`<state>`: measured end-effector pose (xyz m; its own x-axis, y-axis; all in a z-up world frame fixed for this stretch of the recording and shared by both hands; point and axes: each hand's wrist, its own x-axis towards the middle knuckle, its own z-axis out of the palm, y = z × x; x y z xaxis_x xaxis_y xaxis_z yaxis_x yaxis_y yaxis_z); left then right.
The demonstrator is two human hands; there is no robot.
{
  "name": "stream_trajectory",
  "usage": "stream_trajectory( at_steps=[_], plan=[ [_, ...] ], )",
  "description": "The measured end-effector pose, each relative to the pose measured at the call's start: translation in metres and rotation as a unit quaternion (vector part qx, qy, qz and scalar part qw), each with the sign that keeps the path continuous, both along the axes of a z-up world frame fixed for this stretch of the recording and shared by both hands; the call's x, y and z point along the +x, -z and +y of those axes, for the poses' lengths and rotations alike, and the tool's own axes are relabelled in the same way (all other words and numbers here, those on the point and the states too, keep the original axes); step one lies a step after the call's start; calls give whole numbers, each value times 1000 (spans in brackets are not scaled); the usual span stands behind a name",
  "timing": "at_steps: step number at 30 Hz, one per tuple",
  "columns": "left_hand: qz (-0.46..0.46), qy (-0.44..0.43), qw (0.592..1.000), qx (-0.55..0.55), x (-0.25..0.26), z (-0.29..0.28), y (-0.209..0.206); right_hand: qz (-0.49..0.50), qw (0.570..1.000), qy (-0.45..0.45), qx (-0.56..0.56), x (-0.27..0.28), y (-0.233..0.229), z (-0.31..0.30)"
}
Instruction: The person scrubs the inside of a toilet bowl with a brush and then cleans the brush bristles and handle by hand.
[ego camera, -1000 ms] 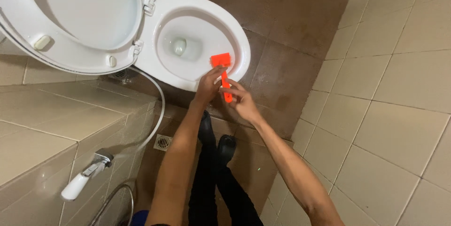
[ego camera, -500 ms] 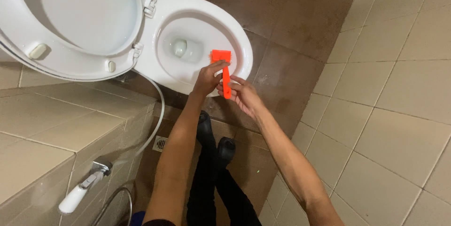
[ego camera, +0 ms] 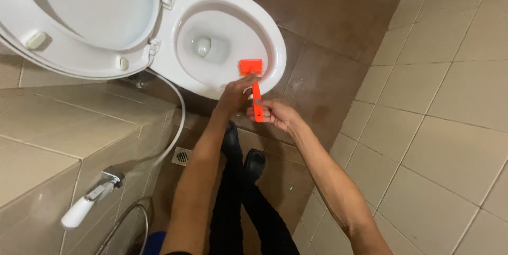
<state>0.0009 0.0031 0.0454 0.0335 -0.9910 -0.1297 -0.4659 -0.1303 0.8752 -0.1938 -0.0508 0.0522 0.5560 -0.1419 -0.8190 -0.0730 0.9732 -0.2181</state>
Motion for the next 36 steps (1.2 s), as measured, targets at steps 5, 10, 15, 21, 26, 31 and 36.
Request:
stream_trajectory(
  at_steps=[5,10,15,21,26,31,36],
  plan=[
    [-10,-15,1000,2,-14,23,0,12,1000,-16,0,-10,-15,19],
    [-20,-24,999,9,-17,40,7,16,1000,-9,-13,-7,-26,28],
    [5,-21,999,30,-13,38,19,13,999,-7,-29,-4,-19,28],
    [-7,-10,998,63,-6,20,24,42,997,0,-58,3,-11,21],
    [30,-18,995,98,1,7,33,74,994,-8,-78,16,-4,14],
    [29,-5,998,54,13,-10,44,83,992,10,-91,28,-3,3],
    [19,10,996,88,29,-30,51,90,991,39,-86,44,-5,-11]
  ],
)
